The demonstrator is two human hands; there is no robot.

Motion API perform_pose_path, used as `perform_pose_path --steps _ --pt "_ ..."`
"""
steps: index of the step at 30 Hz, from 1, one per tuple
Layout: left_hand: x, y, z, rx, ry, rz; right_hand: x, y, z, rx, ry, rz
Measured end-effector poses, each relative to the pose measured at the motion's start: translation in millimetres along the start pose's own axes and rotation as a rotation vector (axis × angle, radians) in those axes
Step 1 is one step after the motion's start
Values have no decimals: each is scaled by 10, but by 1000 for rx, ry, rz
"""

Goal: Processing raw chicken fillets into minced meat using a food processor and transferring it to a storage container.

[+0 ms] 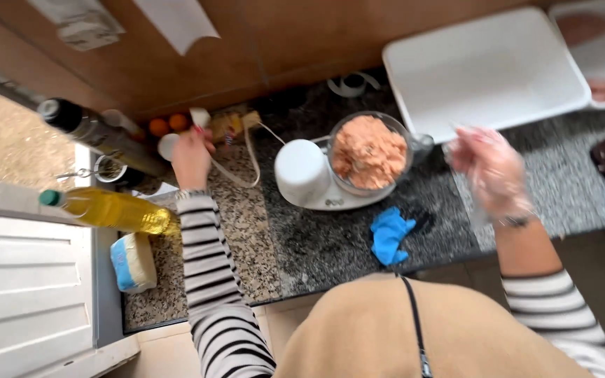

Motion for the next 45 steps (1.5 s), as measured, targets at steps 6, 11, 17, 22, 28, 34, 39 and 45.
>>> perform_pose_path --steps 6,11,17,22,28,34,39,45 --pt "-527 372 642 -123 -571 -29 99 -184 298 162 655 -204" --pt "629 910 538 187 -619 170 378 -487 244 93 1056 -428" --pt "1642 1676 954 37 -357 315 1005 -788 7 202 880 -336" --pt "1752 1666 972 312 -393 474 1085 -983 -120 437 830 -588" --pt "1753 1593 816 164 -315 575 912 -509 87 325 849 -255" --pt "1770 1648 769 105 -261 628 1025 -339 -20 269 681 -528" --pt "1676 1600 814 80 -271 652 1074 -968 154 273 1277 -1033" --pt "1670 1584 784 104 -273 665 1028 -1291 71 -217 934 -662"
Point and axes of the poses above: each hand's wrist, its own y-axis away from the middle knuckle, its own z-axis out of the palm, x = y × z, the point moved 5 cm from there along -y, towards the middle knuckle, and after that the axes turned 5 degrees about x, right-handed, at the moved point
